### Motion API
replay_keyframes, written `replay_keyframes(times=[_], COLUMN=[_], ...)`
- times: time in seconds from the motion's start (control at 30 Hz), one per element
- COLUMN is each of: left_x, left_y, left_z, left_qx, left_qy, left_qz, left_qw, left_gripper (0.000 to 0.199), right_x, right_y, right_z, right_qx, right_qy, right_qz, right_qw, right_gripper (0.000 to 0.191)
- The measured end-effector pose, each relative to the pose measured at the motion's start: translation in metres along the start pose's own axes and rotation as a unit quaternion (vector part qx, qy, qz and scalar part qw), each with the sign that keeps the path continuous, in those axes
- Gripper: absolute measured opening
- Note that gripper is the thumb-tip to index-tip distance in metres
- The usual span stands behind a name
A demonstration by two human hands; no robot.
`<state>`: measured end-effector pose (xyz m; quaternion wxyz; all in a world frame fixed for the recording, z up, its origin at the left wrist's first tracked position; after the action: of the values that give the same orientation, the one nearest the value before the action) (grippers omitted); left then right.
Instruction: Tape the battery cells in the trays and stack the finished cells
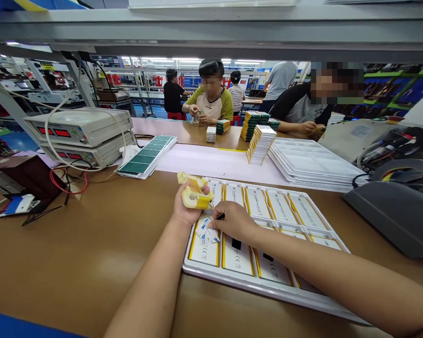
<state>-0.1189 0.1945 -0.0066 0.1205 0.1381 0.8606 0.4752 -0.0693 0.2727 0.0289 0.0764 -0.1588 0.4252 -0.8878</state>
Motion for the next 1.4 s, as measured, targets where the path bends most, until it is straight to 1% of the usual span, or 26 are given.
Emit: replay_keyframes(times=[0.07,0.13,0.23,0.37,0.43,0.5,0.53,0.57,0.6,0.63,0.67,0.73,0.77,0.83,0.93,1.0,1.1,1.17,1.27,1.4], left_x=[-0.001,-0.002,-0.002,-0.002,-0.001,0.0,0.0,0.0,0.0,0.0,0.0,0.0,0.001,0.001,0.001,0.001,0.0,0.0,0.0,-0.001], left_y=[-0.001,-0.001,0.001,0.003,0.003,0.003,0.002,0.002,0.001,0.001,0.0,-0.001,-0.002,-0.004,-0.004,-0.002,-0.002,-0.001,0.0,0.002], left_z=[-0.001,-0.002,-0.001,0.001,0.002,0.002,0.003,0.004,0.006,0.006,0.007,0.004,0.002,0.001,0.002,0.002,0.003,0.003,0.003,0.001], left_qx=[-0.001,0.001,0.007,0.01,0.011,0.01,0.008,0.007,0.007,0.007,0.008,0.009,0.008,0.005,0.002,0.004,0.007,0.009,0.006,0.0], left_qy=[0.006,0.009,0.0,-0.007,-0.008,-0.011,-0.015,-0.022,-0.029,-0.033,-0.034,-0.022,-0.012,-0.003,-0.006,-0.008,-0.01,-0.011,-0.006,0.0], left_qz=[-0.009,-0.012,-0.004,0.007,0.011,0.013,0.012,0.012,0.011,0.008,0.006,-0.002,-0.009,-0.017,-0.012,-0.002,-0.001,-0.004,-0.002,0.005], left_qw=[1.0,1.0,1.0,1.0,1.0,1.0,1.0,1.0,0.999,0.999,0.999,1.0,1.0,1.0,1.0,1.0,1.0,1.0,1.0,1.0], left_gripper=[0.019,0.018,0.019,0.018,0.019,0.021,0.022,0.023,0.023,0.023,0.023,0.022,0.02,0.018,0.018,0.019,0.02,0.02,0.019,0.016], right_x=[0.0,0.001,0.003,0.002,-0.002,-0.008,-0.011,-0.012,-0.011,-0.009,-0.007,-0.007,-0.008,-0.011,-0.01,-0.007,0.0,0.004,0.007,0.007], right_y=[0.0,0.005,0.012,0.012,0.007,-0.003,-0.009,-0.015,-0.021,-0.022,-0.019,-0.004,0.004,0.015,0.02,0.016,0.006,0.004,0.01,0.02], right_z=[-0.002,-0.005,-0.006,-0.003,0.009,0.027,0.033,0.035,0.032,0.024,0.016,0.003,0.002,0.005,0.007,0.004,-0.007,-0.014,-0.016,-0.007], right_qx=[0.011,0.041,0.069,0.068,0.035,-0.003,-0.013,-0.01,0.005,0.03,0.058,0.101,0.107,0.095,0.065,0.051,0.035,0.043,0.071,0.082], right_qy=[0.005,0.01,-0.001,-0.008,-0.052,-0.124,-0.149,-0.154,-0.136,-0.099,-0.055,0.015,0.029,0.026,0.018,0.026,0.047,0.06,0.05,0.011], right_qz=[-0.002,0.022,0.054,0.051,0.034,0.002,-0.017,-0.036,-0.047,-0.045,-0.028,0.026,0.05,0.07,0.066,0.053,0.033,0.034,0.06,0.099], right_qw=[1.0,0.999,0.996,0.996,0.997,0.992,0.989,0.987,0.99,0.994,0.996,0.994,0.993,0.993,0.996,0.997,0.998,0.997,0.994,0.992], right_gripper=[0.014,0.014,0.015,0.015,0.014,0.014,0.014,0.015,0.015,0.016,0.017,0.017,0.017,0.017,0.016,0.015,0.015,0.016,0.017,0.017])
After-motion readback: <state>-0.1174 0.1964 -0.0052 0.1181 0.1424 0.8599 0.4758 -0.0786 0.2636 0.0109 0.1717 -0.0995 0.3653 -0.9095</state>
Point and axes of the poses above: each hand's wrist, its own x-axis towards the middle knuckle, its own y-axis out of the palm, z = x × y, the point moved 10 cm from there along x, towards the middle knuckle, and after that the axes turned 5 degrees about x, right-handed, at the moved point
